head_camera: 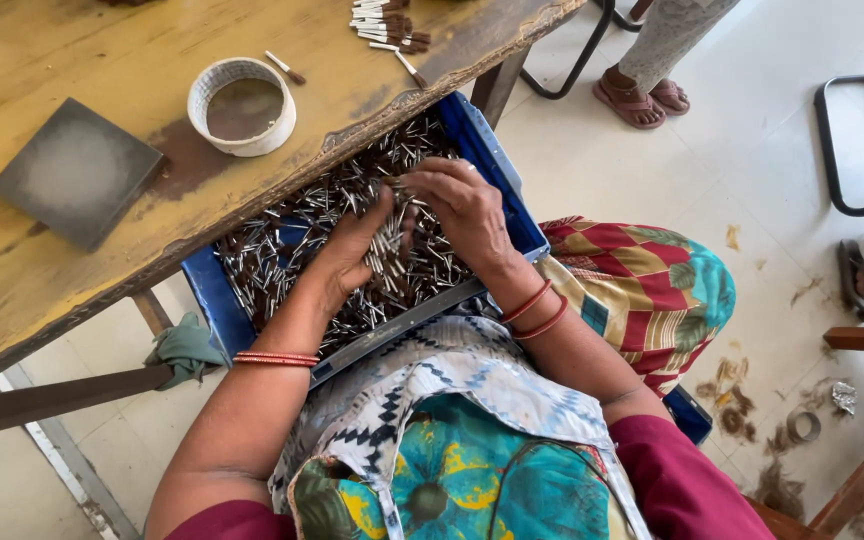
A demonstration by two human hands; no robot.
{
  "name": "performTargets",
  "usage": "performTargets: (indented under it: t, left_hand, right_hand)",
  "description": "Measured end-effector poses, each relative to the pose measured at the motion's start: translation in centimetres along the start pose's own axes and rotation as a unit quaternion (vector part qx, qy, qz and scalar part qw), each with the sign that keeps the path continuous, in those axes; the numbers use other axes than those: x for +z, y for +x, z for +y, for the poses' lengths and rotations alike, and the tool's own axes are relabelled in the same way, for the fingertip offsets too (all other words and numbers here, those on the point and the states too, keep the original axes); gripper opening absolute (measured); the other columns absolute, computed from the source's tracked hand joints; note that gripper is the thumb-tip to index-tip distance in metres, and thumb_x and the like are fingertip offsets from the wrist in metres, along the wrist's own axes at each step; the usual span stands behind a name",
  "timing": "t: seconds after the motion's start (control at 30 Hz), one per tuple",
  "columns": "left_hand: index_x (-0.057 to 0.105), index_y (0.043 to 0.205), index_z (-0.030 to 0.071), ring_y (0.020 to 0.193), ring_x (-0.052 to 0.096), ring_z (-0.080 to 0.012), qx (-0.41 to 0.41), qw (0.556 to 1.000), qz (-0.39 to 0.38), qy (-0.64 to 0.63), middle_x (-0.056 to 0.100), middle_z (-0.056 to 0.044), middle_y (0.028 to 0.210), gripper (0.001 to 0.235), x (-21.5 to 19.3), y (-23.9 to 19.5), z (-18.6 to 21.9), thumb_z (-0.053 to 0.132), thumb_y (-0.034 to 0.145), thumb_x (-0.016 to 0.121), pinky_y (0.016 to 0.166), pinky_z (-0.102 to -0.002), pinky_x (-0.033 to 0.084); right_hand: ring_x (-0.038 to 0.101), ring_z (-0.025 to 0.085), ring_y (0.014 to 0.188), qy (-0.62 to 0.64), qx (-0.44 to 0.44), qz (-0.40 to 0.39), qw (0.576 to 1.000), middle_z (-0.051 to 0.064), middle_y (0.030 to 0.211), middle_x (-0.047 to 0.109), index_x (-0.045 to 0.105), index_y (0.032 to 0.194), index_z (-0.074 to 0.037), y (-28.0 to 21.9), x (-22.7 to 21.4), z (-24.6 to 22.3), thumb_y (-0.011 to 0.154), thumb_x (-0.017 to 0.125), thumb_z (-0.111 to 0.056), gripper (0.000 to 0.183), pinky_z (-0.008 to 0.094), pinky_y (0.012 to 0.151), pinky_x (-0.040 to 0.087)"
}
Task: The person sits at a workbench assembling brushes. They grab handfuls of metal ferrules from a blue tray, pack brown bristle material into a round white brush base, press and shape the bristles by hand, and set finished brush heads on the table.
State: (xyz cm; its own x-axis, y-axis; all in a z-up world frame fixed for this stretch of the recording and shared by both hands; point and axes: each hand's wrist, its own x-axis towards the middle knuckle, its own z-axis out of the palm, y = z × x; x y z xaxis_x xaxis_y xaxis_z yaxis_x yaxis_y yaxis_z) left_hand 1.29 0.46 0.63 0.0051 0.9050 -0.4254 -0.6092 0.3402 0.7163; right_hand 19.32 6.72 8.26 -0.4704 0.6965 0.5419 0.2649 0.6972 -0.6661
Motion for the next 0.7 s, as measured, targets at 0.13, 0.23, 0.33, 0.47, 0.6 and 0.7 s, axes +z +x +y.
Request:
performTargets:
  t: [0.13, 0.23, 0.33, 0.47, 0.6, 0.7]
  left_hand:
    - [0.069, 0.106, 0.01, 0.086, 0.073, -0.0187, 0.003, 0.997, 0.055, -0.061, 0.074, -0.006, 0.095, 0.044, 1.0, -0.7, 1.4, 0.043, 0.079, 0.08, 0.073, -0.036, 0.064]
    - [0.07, 0.113, 0.008, 0.093, 0.07, -0.0202, 0.095, 0.983, 0.079, 0.137, 0.073, -0.008, 0.101, 0.037, -2.2, 1.8, -1.1, 0.029, 0.086, 0.085, 0.08, -0.036, 0.06]
    - [0.062, 0.12, 0.006, 0.094, 0.068, -0.0206, 0.196, 0.894, 0.081, 0.396, 0.07, -0.007, 0.106, 0.046, 0.4, 0.1, 0.0, 0.022, 0.083, 0.085, 0.079, -0.036, 0.057]
    - [0.064, 0.119, 0.002, 0.096, 0.071, -0.0209, 0.31, 0.804, 0.03, 0.507, 0.072, -0.006, 0.106, 0.053, 0.7, -0.5, 0.0, 0.01, 0.071, 0.085, 0.083, -0.035, 0.056]
    - [0.07, 0.112, 0.004, 0.09, 0.072, -0.02, 0.181, 0.897, 0.029, 0.403, 0.075, -0.011, 0.103, 0.034, -2.0, 2.0, -2.4, 0.011, 0.082, 0.084, 0.078, -0.033, 0.056]
    - [0.072, 0.118, 0.004, 0.104, 0.067, -0.0184, 0.146, 0.961, -0.015, 0.235, 0.073, -0.009, 0.115, 0.037, -2.3, 2.0, -2.1, 0.017, 0.088, 0.089, 0.088, -0.029, 0.056]
  right_hand:
    - [0.073, 0.028, 0.107, 0.078, -0.085, -0.139, 0.984, 0.011, 0.118, 0.073, 0.076, 0.116, -0.008, -0.4, 0.4, -0.2, 0.094, 0.075, -0.013, 0.022, 0.037, 0.094, 0.06]
    - [0.074, 0.025, 0.107, 0.085, -0.026, -0.132, 0.987, 0.009, 0.118, 0.074, 0.076, 0.115, -0.009, 0.1, -0.1, -0.2, 0.095, 0.079, -0.017, 0.022, 0.035, 0.093, 0.061]
    - [0.07, 0.03, 0.11, 0.08, -0.026, -0.103, 0.991, 0.015, 0.123, 0.069, 0.072, 0.121, -0.004, 1.5, -1.3, -2.3, 0.087, 0.079, -0.014, 0.037, 0.037, 0.091, 0.058]
    - [0.071, 0.028, 0.106, 0.069, -0.073, -0.143, 0.985, 0.011, 0.113, 0.073, 0.079, 0.11, -0.01, -0.5, 1.1, 1.2, 0.088, 0.079, -0.006, 0.023, 0.038, 0.09, 0.059]
    - [0.073, 0.024, 0.11, 0.059, -0.096, -0.097, 0.989, 0.006, 0.115, 0.074, 0.077, 0.109, -0.011, -0.6, 0.8, 1.7, 0.083, 0.072, 0.004, 0.031, 0.035, 0.094, 0.062]
    - [0.074, 0.022, 0.106, 0.053, -0.023, -0.012, 0.998, 0.006, 0.114, 0.074, 0.077, 0.112, -0.011, -0.2, 0.0, 0.9, 0.088, 0.074, 0.004, 0.028, 0.033, 0.091, 0.063]
